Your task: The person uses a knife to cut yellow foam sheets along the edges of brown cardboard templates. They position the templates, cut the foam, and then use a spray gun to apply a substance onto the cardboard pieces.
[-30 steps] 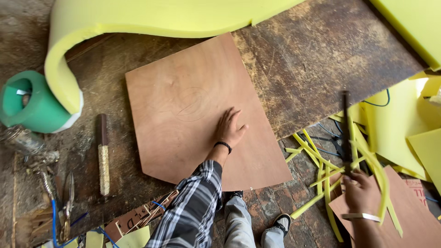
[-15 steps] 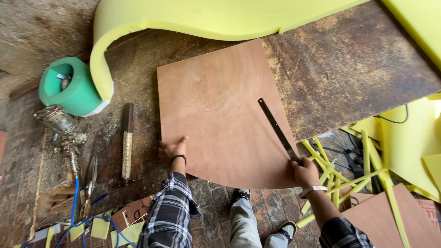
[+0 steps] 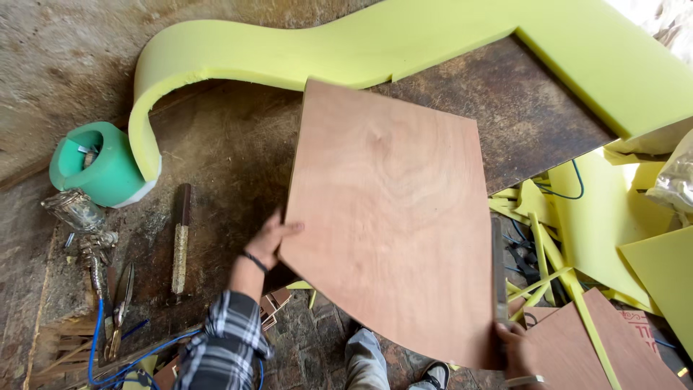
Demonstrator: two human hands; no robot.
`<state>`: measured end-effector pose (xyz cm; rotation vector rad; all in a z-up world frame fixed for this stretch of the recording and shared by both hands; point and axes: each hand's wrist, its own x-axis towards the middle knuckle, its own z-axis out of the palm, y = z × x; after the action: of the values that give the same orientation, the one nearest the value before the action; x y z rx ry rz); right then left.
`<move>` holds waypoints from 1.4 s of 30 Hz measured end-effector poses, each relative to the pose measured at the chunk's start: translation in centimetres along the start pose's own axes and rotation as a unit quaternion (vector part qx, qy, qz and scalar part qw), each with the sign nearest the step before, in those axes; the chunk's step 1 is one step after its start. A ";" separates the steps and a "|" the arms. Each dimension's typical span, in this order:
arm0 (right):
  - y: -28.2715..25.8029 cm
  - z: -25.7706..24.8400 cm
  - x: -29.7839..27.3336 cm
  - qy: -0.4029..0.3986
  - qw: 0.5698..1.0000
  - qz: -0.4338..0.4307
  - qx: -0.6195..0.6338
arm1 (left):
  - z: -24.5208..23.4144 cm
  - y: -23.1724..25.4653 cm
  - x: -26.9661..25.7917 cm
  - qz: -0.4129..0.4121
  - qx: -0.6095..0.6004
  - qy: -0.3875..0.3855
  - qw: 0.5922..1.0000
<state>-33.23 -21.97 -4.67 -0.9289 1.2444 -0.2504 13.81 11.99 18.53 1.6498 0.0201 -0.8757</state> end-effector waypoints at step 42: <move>-0.3 5.7 -6.5 0.066 0.948 -0.009 0.312 | 38.3 -6.2 16.6 0.444 0.716 -0.216 0.493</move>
<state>-30.39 -15.40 0.20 -0.3764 1.1713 -0.6867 2.70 -26.01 3.93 2.2598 -2.2974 -0.2634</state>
